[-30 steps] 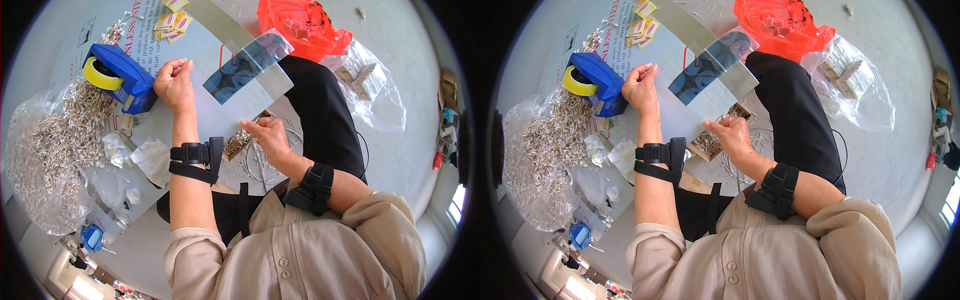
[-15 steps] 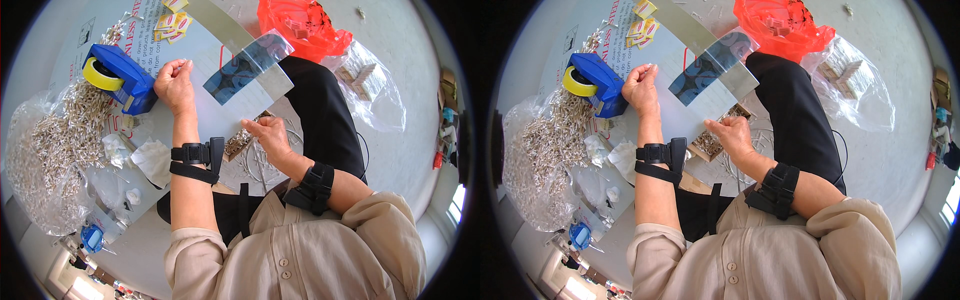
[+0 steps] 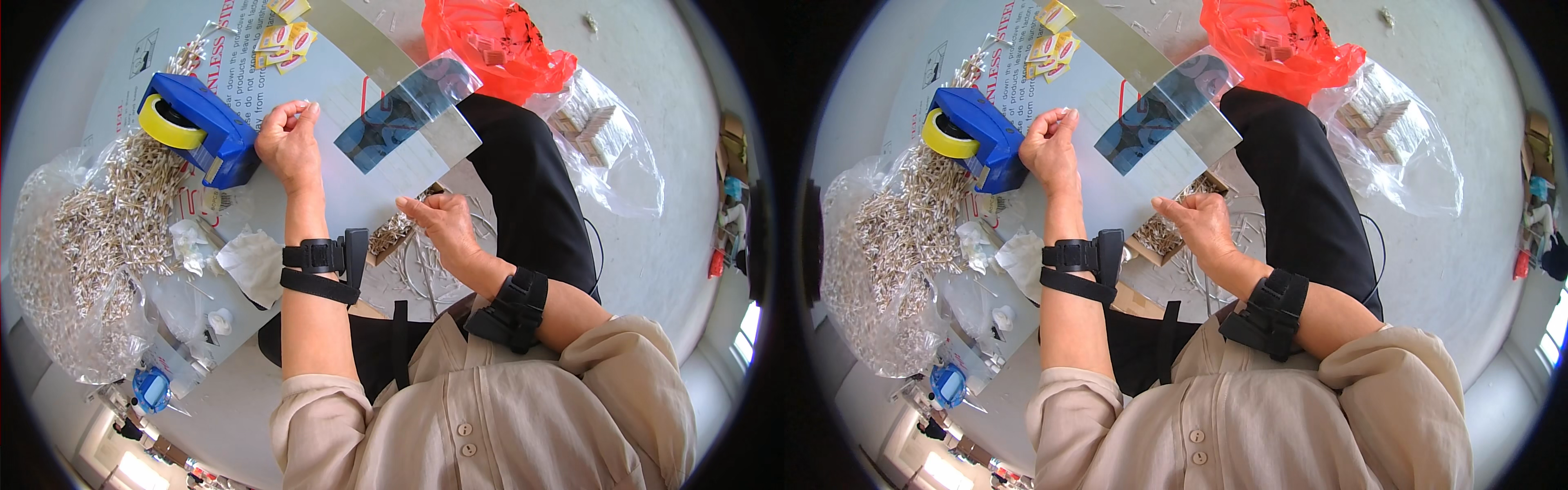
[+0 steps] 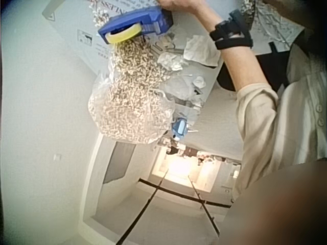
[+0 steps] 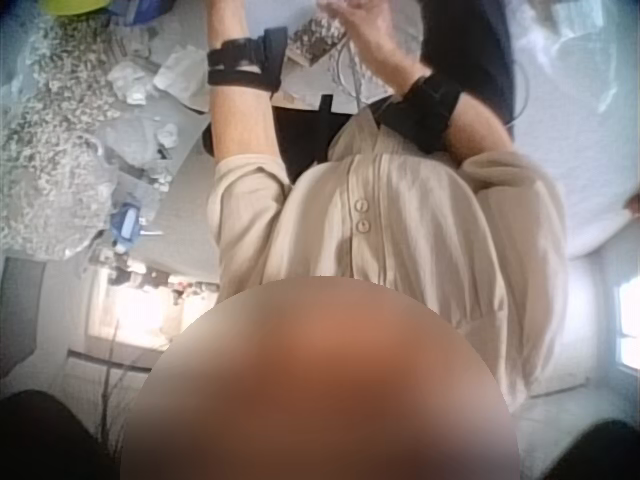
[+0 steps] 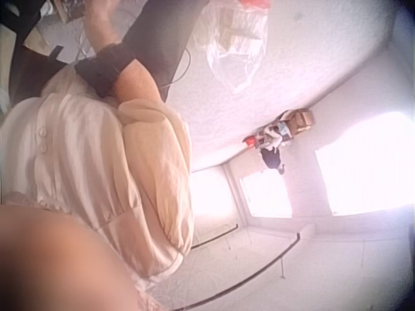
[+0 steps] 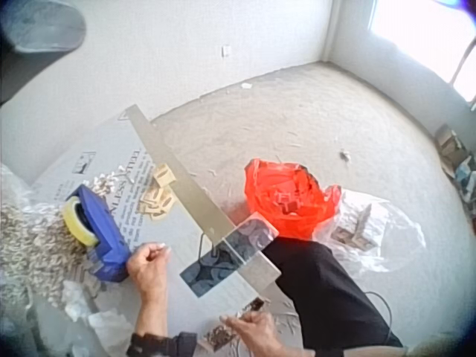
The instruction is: Packaging small metal components by placing them on adhesive strips and cutting the strips to size.
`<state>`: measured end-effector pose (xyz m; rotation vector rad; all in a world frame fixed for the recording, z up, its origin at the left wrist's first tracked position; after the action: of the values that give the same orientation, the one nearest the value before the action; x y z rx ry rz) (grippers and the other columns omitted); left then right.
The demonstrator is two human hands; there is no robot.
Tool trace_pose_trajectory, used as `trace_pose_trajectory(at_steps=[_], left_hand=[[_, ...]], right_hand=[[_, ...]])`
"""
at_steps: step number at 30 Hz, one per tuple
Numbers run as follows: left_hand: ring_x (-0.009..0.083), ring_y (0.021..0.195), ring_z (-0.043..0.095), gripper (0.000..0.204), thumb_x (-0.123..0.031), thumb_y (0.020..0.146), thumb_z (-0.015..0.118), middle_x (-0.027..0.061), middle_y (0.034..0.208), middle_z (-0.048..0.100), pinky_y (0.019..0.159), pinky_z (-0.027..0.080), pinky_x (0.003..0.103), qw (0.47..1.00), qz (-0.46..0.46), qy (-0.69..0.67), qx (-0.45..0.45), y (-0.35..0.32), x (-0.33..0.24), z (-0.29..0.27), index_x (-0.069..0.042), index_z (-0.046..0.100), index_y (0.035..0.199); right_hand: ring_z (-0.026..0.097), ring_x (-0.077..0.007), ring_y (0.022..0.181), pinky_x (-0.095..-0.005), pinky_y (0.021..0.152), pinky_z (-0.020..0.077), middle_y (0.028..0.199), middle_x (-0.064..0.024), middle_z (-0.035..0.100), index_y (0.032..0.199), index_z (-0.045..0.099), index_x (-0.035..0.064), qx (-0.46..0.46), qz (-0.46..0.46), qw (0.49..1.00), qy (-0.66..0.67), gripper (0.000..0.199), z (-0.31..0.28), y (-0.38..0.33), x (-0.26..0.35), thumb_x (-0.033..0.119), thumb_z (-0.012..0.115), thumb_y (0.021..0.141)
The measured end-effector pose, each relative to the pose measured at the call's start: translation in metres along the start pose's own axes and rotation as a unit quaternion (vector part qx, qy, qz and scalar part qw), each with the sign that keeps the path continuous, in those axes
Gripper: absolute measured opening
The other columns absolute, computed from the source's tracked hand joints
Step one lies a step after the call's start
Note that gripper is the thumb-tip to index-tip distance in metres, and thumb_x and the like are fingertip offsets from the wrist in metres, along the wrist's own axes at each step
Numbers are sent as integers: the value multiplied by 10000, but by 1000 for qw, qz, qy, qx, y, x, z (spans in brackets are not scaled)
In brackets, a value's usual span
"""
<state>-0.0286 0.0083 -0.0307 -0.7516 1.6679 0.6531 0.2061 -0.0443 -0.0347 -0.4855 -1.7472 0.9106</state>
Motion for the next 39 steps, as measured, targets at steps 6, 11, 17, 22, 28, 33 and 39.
trace_pose_trajectory(at_steps=[6, 11, 17, 22, 28, 33, 39], left_hand=[[83, 564, 436, 141, -54, 654, 762, -22, 648, 499, 532, 391, 226, 998, 25, 63, 7, -4, -4, -2, -35, 677, 765], [115, 561, 457, 152, -59, 632, 770, -4, 633, 486, 533, 402, 248, 987, 78, 141, 13, -11, -12, -2, -58, 679, 754], [121, 569, 462, 154, -54, 626, 772, -2, 630, 488, 533, 403, 255, 984, 91, 152, 17, -13, -17, -1, -65, 678, 748], [126, 568, 465, 156, -54, 623, 772, 1, 629, 488, 533, 400, 260, 985, 81, 151, 12, -11, -14, 0, -63, 678, 747], [132, 565, 468, 158, -55, 618, 773, 3, 627, 494, 528, 395, 267, 987, 83, 139, 11, -8, -11, -1, -65, 679, 745], [135, 563, 471, 162, -58, 614, 777, 2, 621, 496, 525, 394, 269, 984, 92, 150, 13, -8, -11, 0, -68, 679, 742], [135, 559, 473, 160, -58, 611, 777, 1, 616, 500, 522, 394, 272, 984, 100, 148, 11, -9, -11, 0, -72, 679, 736]], right_hand=[[362, -80, 453, -261, 424, 274, 500, -15, 463, 593, 615, 8, 3, 6, 1000, -20, 388, -2, -3, 1, 333, 767, 740], [293, -60, 433, -265, 405, 214, 469, 17, 394, 536, 572, 21, -12, -10, 1000, -12, 418, -2, -6, 3, 327, 766, 743], [281, -56, 437, -268, 404, 210, 466, 27, 375, 518, 557, 30, -1, -22, 1000, -23, 424, -4, -4, -2, 319, 761, 750], [276, -54, 430, -267, 402, 208, 460, 25, 376, 515, 552, 34, -5, -30, 999, -23, 422, -3, -3, -2, 313, 758, 756], [301, -64, 434, -277, 406, 258, 453, 12, 388, 507, 561, 24, -3, -23, 999, -33, 413, -3, -6, 6, 296, 751, 752], [287, -58, 425, -264, 399, 215, 457, 20, 389, 520, 563, 34, -8, -26, 999, -21, 415, -3, -5, 3, 316, 761, 752], [297, -58, 435, -264, 401, 219, 464, 22, 396, 538, 579, 23, -4, -29, 999, -14, 403, -3, -6, 5, 311, 765, 749]])
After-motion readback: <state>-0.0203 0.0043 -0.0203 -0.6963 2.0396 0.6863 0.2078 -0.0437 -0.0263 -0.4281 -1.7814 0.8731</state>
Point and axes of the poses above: each hand's wrist, its own y-axis towards the middle knuckle, its own z-axis out of the palm, x = y × z, the point moved 4 cm from there along y, towards the middle knuckle
